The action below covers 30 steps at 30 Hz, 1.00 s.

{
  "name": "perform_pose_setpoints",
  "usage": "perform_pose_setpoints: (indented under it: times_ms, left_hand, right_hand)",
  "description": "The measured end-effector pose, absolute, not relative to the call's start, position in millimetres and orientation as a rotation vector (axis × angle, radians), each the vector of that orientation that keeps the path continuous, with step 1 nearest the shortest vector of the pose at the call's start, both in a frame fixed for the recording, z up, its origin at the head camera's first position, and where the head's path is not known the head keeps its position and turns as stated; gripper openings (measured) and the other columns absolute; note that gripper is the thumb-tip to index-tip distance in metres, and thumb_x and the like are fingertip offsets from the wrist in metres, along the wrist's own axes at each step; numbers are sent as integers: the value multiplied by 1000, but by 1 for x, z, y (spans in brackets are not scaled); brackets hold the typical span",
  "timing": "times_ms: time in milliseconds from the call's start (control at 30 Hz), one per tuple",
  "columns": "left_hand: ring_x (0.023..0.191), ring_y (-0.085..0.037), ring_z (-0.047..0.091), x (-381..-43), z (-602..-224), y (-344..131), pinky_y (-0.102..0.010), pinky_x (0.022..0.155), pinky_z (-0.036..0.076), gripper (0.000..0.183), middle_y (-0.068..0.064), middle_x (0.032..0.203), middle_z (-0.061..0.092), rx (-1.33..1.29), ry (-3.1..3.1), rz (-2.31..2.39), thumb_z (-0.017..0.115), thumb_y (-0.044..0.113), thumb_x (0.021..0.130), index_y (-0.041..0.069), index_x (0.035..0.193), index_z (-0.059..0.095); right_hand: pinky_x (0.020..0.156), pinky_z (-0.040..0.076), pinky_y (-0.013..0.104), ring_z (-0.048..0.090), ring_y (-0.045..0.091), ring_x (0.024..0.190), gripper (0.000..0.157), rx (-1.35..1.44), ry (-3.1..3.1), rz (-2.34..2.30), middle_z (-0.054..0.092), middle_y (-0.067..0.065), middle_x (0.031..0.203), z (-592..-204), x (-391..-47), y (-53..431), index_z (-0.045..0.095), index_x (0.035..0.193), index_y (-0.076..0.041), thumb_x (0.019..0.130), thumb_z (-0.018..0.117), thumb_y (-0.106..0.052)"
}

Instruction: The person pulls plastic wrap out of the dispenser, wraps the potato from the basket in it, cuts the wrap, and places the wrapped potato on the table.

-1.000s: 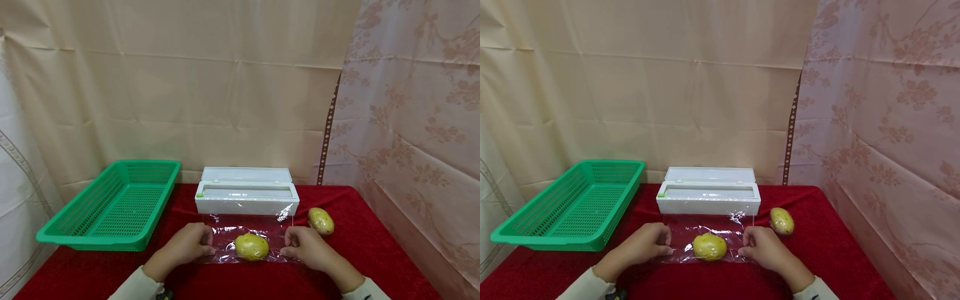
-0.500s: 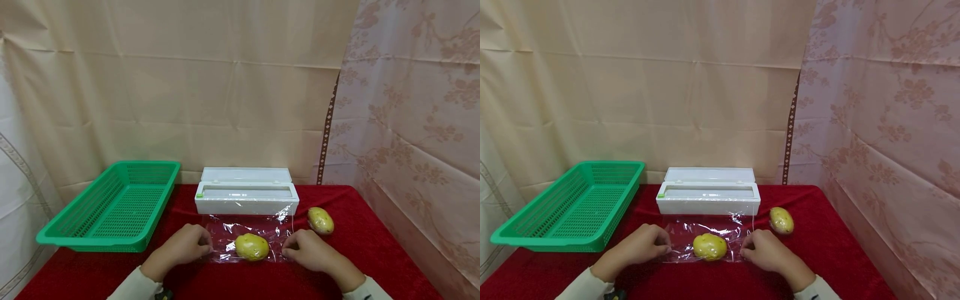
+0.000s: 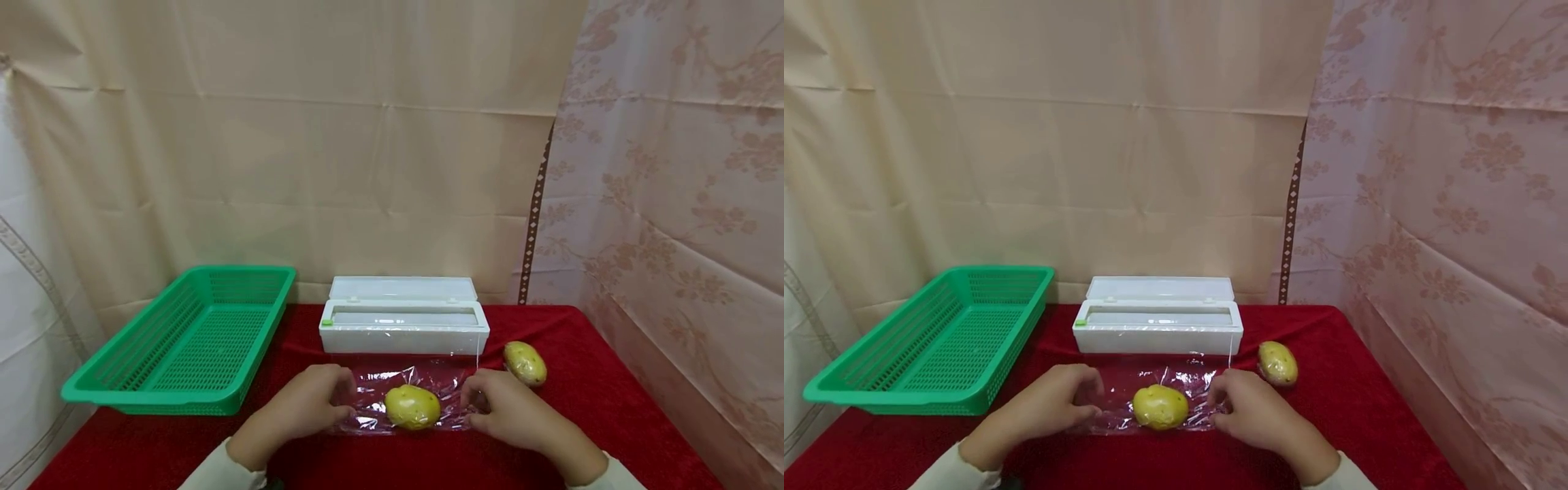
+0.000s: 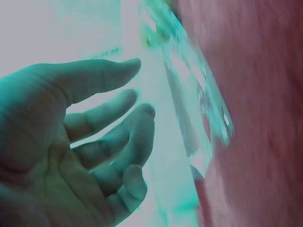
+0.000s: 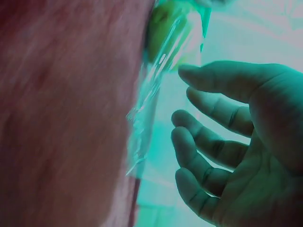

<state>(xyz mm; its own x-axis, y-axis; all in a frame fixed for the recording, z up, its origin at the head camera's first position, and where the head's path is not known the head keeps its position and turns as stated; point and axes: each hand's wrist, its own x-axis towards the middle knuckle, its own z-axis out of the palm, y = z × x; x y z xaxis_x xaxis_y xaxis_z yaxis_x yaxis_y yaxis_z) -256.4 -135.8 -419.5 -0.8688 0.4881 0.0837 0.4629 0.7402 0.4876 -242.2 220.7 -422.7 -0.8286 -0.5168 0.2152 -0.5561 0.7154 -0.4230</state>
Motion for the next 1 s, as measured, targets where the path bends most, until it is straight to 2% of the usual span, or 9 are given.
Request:
perform_pose_setpoints:
  times_ms: [167, 267, 333, 467, 600, 700, 800, 900, 1000]
  left_hand:
    - [85, -6, 55, -251, -417, -108, -29, 75, 52, 55, 6, 101, 63, 916, 2990, 566, 94, 43, 73, 18, 109, 62]
    - [88, -5, 55, -255, -418, -93, -28, 80, 53, 64, 7, 104, 61, 966, 2967, 528, 94, 48, 71, 19, 115, 57]
    - [88, -4, 56, -258, -420, -86, -26, 80, 54, 64, 9, 104, 59, 975, 2924, 563, 94, 46, 72, 21, 115, 55]
    - [89, -3, 58, -262, -424, -80, -23, 79, 53, 52, 12, 101, 59, 992, 2833, 686, 93, 35, 76, 23, 110, 55]
    - [91, -1, 62, -266, -428, -79, -18, 76, 54, 42, 10, 99, 63, 1026, 2771, 832, 93, 25, 77, 20, 102, 60]
    - [88, 1, 65, -269, -429, -80, -16, 74, 55, 39, 9, 98, 66, 1015, 2700, 941, 93, 20, 76, 17, 99, 62]
    - [85, 0, 68, -272, -427, -81, -16, 72, 56, 36, 9, 95, 69, 1001, 2631, 1006, 93, 19, 76, 16, 98, 65]
    - [84, -1, 70, -275, -425, -83, -18, 73, 57, 33, 9, 93, 71, 972, 2583, 1037, 93, 21, 77, 16, 97, 68]
    - [84, -2, 71, -280, -424, -85, -20, 73, 58, 30, 9, 92, 72, 909, 2545, 1053, 92, 25, 78, 18, 97, 70]
  right_hand:
    - [75, 47, 23, 54, 7, 87, 35, 1040, -2784, 617, 54, -13, 99, -415, -237, 201, 59, 88, -25, 74, 92, -25]
    - [82, 49, 25, 55, 8, 98, 40, 1109, -2789, 600, 52, -13, 107, -417, -240, 187, 57, 91, -25, 74, 93, -29]
    - [82, 49, 24, 54, 7, 98, 43, 1136, -2801, 590, 52, -13, 107, -420, -243, 180, 55, 93, -26, 74, 93, -31]
    - [73, 47, 20, 55, 6, 85, 42, 1149, -2802, 649, 55, -12, 94, -428, -250, 175, 55, 93, -25, 75, 93, -29]
    - [67, 48, 19, 57, 7, 76, 36, 1169, -2778, 768, 59, -9, 84, -429, -255, 176, 57, 92, -23, 78, 91, -24]
    - [69, 54, 21, 63, 9, 79, 33, 1208, -2769, 859, 63, -7, 85, -428, -258, 179, 59, 93, -21, 80, 90, -23]
    - [78, 58, 27, 68, 9, 87, 30, 1244, -2763, 921, 65, -7, 88, -426, -260, 181, 62, 95, -20, 82, 89, -22]
    - [83, 60, 30, 70, 7, 94, 27, 1265, -2776, 1000, 67, -8, 93, -424, -264, 183, 63, 96, -19, 84, 87, -22]
    - [82, 60, 28, 70, 5, 94, 25, 1255, -2813, 1083, 68, -8, 95, -422, -269, 184, 65, 97, -19, 85, 86, -24]
